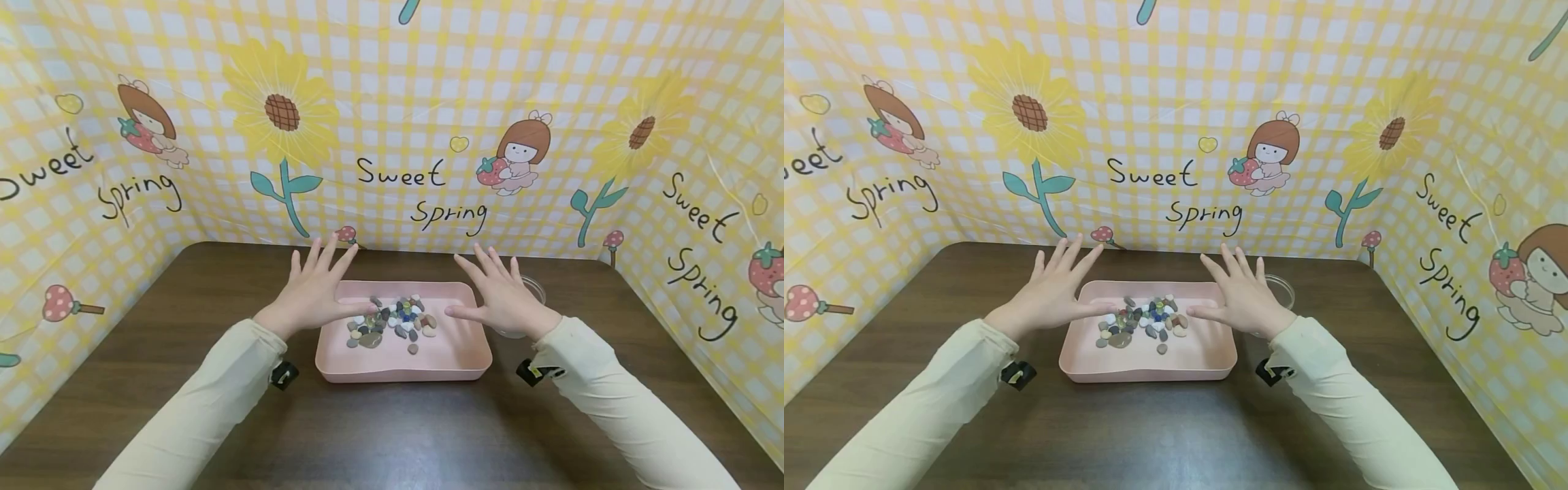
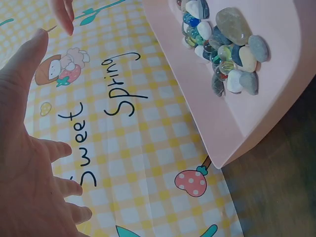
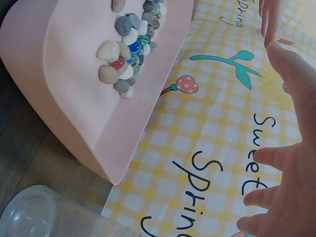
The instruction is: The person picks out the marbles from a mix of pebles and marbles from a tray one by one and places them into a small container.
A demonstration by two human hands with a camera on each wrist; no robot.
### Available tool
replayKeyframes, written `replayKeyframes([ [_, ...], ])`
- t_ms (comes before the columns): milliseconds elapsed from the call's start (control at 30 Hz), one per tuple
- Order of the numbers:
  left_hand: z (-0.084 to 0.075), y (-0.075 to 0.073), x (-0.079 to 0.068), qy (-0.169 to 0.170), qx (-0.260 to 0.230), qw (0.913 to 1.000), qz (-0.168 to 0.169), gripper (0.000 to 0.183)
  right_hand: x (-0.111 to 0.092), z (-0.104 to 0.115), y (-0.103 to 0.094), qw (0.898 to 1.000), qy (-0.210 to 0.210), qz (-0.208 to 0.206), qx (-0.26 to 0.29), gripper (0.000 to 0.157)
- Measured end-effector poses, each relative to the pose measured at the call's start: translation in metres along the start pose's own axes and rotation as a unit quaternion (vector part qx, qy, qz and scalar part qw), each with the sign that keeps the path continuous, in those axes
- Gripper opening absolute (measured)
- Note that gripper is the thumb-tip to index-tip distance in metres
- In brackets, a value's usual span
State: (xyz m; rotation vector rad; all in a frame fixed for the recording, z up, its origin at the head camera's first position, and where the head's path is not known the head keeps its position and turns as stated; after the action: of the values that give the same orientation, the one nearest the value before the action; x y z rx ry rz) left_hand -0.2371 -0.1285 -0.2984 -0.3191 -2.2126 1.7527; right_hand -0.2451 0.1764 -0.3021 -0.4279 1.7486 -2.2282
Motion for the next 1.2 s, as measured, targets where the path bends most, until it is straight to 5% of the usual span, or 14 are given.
replayKeyframes([
  [667,0.002,-0.002,-0.008,0.01,-0.029,0.9995,-0.002,0.089,0.005,0.009,-0.005,0.994,-0.05,-0.032,0.091,0.07],
  [1000,0.005,0.015,-0.014,0.026,-0.025,0.9993,0.004,0.079,0.016,0.008,0.004,0.98,-0.1,-0.074,0.154,0.042],
  [1200,0.007,0.027,-0.021,0.034,-0.04,0.9986,0.008,0.079,0.023,0.008,0.01,0.974,-0.084,-0.071,0.2,0.035],
])
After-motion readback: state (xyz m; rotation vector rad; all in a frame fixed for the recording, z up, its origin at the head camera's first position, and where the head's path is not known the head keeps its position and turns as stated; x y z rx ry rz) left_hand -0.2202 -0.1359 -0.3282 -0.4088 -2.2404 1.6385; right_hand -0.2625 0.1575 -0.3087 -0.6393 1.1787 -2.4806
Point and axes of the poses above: each hand's wrist, its own x-axis towards the middle knuckle, its own y-axis out of the palm, z = x × y, the point moved 1 cm from there along x, towards the middle knuckle, and after that the axes turned 2 degrees about y, right-handed, at the moved point
